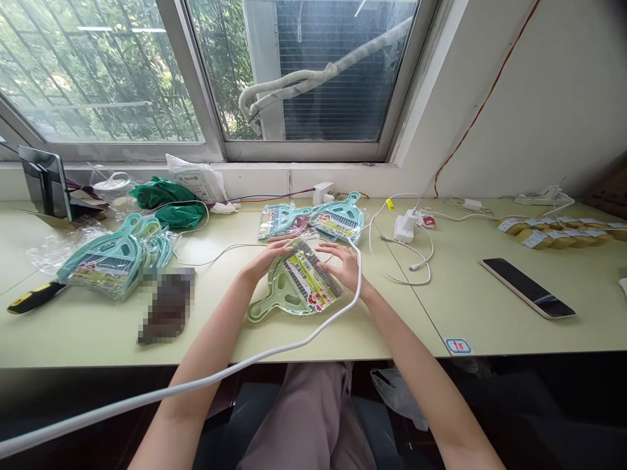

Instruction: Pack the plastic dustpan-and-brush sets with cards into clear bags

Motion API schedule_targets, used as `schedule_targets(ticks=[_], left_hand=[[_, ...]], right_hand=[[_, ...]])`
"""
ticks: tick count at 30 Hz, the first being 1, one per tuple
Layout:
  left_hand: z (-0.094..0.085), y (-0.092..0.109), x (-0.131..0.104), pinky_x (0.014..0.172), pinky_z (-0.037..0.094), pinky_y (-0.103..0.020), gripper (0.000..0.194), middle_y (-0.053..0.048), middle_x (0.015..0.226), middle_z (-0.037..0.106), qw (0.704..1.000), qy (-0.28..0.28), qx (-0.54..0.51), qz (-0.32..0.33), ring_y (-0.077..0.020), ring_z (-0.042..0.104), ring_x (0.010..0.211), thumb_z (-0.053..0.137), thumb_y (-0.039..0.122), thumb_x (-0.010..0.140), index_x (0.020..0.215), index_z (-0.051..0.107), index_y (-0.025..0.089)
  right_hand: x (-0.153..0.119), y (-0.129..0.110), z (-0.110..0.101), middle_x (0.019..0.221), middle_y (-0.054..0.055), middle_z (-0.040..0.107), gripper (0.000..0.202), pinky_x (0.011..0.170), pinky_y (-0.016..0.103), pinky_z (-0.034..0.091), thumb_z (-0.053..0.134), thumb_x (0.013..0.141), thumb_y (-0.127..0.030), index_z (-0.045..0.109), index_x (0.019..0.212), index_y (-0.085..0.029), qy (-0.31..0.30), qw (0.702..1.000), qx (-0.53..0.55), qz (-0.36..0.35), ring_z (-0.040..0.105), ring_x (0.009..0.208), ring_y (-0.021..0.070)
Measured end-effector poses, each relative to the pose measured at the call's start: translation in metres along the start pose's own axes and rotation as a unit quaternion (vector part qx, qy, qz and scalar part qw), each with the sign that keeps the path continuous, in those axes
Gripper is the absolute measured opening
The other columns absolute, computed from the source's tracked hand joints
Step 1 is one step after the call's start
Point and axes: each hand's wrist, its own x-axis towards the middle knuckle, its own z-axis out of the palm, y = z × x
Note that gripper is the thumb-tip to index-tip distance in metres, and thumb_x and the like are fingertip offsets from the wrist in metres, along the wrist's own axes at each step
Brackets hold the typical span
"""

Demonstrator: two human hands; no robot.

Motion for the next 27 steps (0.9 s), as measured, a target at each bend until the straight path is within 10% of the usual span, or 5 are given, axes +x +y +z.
schedule_targets(ticks=[7, 12, 20, 27], left_hand=[[-0.009, -0.009, 0.007, 0.073, 0.053, -0.028, 0.046, -0.005, 0.109, 0.07, 0.998, 0.045, -0.039, -0.032, -0.0212, 0.067, 0.09, 0.074, 0.023, 0.07, 0.115, 0.067, 0.022], [-0.023, -0.022, 0.016, 0.064, 0.054, -0.029, 0.049, -0.007, 0.104, 0.07, 0.989, 0.126, -0.052, -0.061, -0.02, 0.068, 0.078, 0.069, 0.017, 0.069, 0.118, 0.063, 0.02], [-0.026, -0.022, 0.015, 0.069, 0.051, -0.026, 0.046, -0.007, 0.108, 0.065, 0.99, 0.12, 0.062, -0.049, -0.0182, 0.064, 0.085, 0.062, 0.027, 0.077, 0.122, 0.057, 0.022], [-0.027, -0.013, 0.008, 0.064, 0.046, -0.027, 0.036, -0.005, 0.089, 0.067, 0.914, 0.22, 0.339, -0.042, -0.0197, 0.061, 0.078, 0.063, 0.04, 0.076, 0.103, 0.06, 0.017]], right_hand=[[0.003, 0.017, -0.003, 0.117, 0.007, 0.065, 0.054, 0.088, 0.041, 0.053, 0.057, 0.084, -0.046, 0.049, 0.134, -0.028, 0.069, 0.972, 0.174, 0.141, 0.068, 0.093, 0.0223], [0.005, 0.034, 0.001, 0.112, 0.011, 0.067, 0.081, 0.081, 0.043, 0.058, 0.072, 0.07, -0.041, 0.037, 0.141, -0.024, 0.005, 0.92, 0.278, 0.277, 0.07, 0.087, 0.0244], [0.004, 0.051, 0.009, 0.1, 0.008, 0.073, 0.026, 0.091, 0.044, 0.052, 0.071, 0.067, -0.018, 0.071, 0.093, -0.02, -0.009, 0.966, 0.146, 0.212, 0.069, 0.09, 0.0228], [0.002, 0.053, 0.017, 0.092, 0.007, 0.074, 0.033, 0.085, 0.035, 0.055, 0.071, 0.062, -0.007, 0.071, 0.094, -0.016, 0.029, 0.962, 0.132, 0.238, 0.07, 0.085, 0.0191]])
